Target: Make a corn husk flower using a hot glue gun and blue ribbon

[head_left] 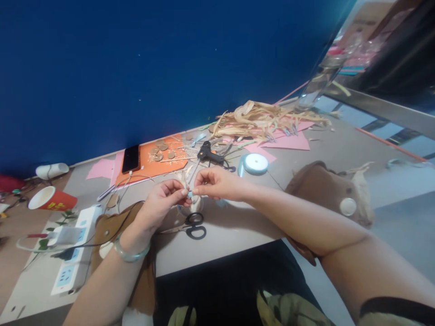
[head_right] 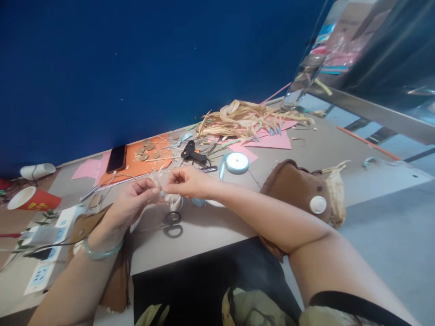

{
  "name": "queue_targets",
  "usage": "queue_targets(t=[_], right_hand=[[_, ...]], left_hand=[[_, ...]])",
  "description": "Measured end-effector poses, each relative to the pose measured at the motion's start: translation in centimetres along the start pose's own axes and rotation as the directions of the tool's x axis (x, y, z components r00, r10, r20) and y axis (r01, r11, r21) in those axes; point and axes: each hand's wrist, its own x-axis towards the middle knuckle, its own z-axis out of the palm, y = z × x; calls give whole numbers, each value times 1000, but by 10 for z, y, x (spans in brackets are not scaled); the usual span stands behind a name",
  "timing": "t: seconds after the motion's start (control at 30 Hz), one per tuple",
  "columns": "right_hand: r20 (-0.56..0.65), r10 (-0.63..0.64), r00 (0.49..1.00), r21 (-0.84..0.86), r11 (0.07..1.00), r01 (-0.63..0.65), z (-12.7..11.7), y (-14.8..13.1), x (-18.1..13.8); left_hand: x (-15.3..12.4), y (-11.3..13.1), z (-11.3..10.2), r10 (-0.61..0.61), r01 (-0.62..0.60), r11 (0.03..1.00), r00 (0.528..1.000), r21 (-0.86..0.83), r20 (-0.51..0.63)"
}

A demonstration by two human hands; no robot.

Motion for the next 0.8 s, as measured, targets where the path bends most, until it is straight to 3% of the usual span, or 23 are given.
queue_targets(t=[0.2, 0.43, 0.6, 0.8], right_hand=[[15, -39, 999, -142, 989, 40, -1, 2, -1], [30, -9, 1000, -41, 999, 10, 1, -1, -2], [-52, -19, 998, -126, 992, 12, 0, -1, -2], [-150, -190, 970, -244, 958, 149, 1, 0, -4]], left_hand=[[0, 1, 2, -31, 31, 999, 1000, 15, 5], [-3, 2, 2, 0, 3, 995, 999, 103, -32], [-3, 4, 3, 77, -55, 975, 993, 214, -92], [-2, 4, 7, 210, -149, 918, 969, 369, -132]])
